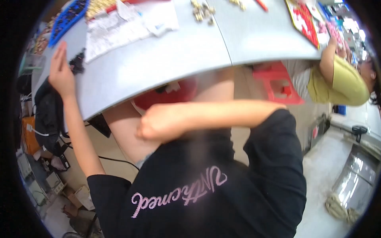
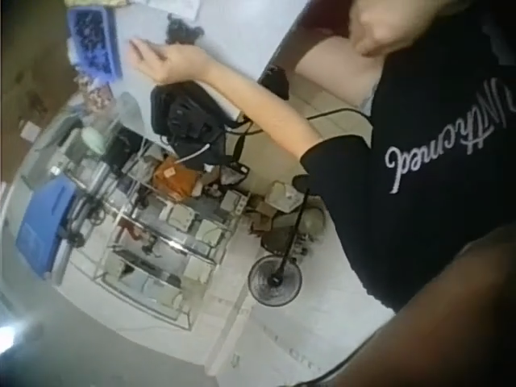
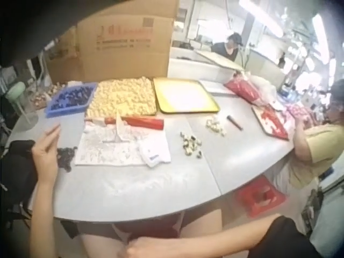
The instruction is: Assemble small plastic components and gold rings using glue.
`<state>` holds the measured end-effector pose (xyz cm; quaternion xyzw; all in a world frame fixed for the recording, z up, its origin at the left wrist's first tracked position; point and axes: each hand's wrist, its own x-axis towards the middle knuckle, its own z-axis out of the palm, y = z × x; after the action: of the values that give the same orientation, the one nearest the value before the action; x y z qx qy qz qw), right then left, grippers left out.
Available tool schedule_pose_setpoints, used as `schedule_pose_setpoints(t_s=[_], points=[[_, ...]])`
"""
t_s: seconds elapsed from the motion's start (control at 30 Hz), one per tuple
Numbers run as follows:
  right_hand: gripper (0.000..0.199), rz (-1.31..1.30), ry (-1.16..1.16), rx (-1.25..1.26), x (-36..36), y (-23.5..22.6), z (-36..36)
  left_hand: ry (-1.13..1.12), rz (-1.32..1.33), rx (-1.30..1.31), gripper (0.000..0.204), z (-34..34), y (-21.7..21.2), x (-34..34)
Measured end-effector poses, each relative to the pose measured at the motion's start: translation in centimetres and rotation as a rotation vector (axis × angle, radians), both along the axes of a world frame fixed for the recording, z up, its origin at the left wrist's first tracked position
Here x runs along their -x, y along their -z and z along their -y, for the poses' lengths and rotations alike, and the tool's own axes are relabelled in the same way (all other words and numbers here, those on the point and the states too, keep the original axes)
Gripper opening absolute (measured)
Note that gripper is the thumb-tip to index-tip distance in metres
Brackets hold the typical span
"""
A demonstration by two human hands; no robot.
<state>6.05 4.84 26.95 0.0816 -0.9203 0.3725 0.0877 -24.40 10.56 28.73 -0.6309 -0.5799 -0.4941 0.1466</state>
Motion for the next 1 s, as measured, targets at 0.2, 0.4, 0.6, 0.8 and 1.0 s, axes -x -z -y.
schedule_pose_setpoints(t_s=[0.2, 0.4, 0.6, 0.8, 1.0], points=[[0.017, -0.386, 0.487, -0.348, -2.7, -7.7, -7.9, -0.044, 0.057, 0.017, 0.026, -0.7, -0.7, -1.5], [0.019, -0.193, 0.957, -0.251, -5.8, -8.2, -11.9, 0.003, 0.068, 0.034, 0.023, 0.1, -3.7, -3.0], [0.027, -0.086, 1.031, -0.347, -2.8, -4.7, -12.7, 0.252, 0.036, 0.078, 0.025, -1.6, -5.3, -7.0], [0.033, -0.035, 1.06, -0.368, -2.0, -4.1, -12.9, 0.42, 0.134, 0.046, 0.026, -2.6, -6.5, -9.0], [0.037, 0.04, 1.071, -0.228, -2.9, -6.0, -12.6, 0.456, 0.549, 0.1, 0.019, -3.7, -5.1, -9.6]])
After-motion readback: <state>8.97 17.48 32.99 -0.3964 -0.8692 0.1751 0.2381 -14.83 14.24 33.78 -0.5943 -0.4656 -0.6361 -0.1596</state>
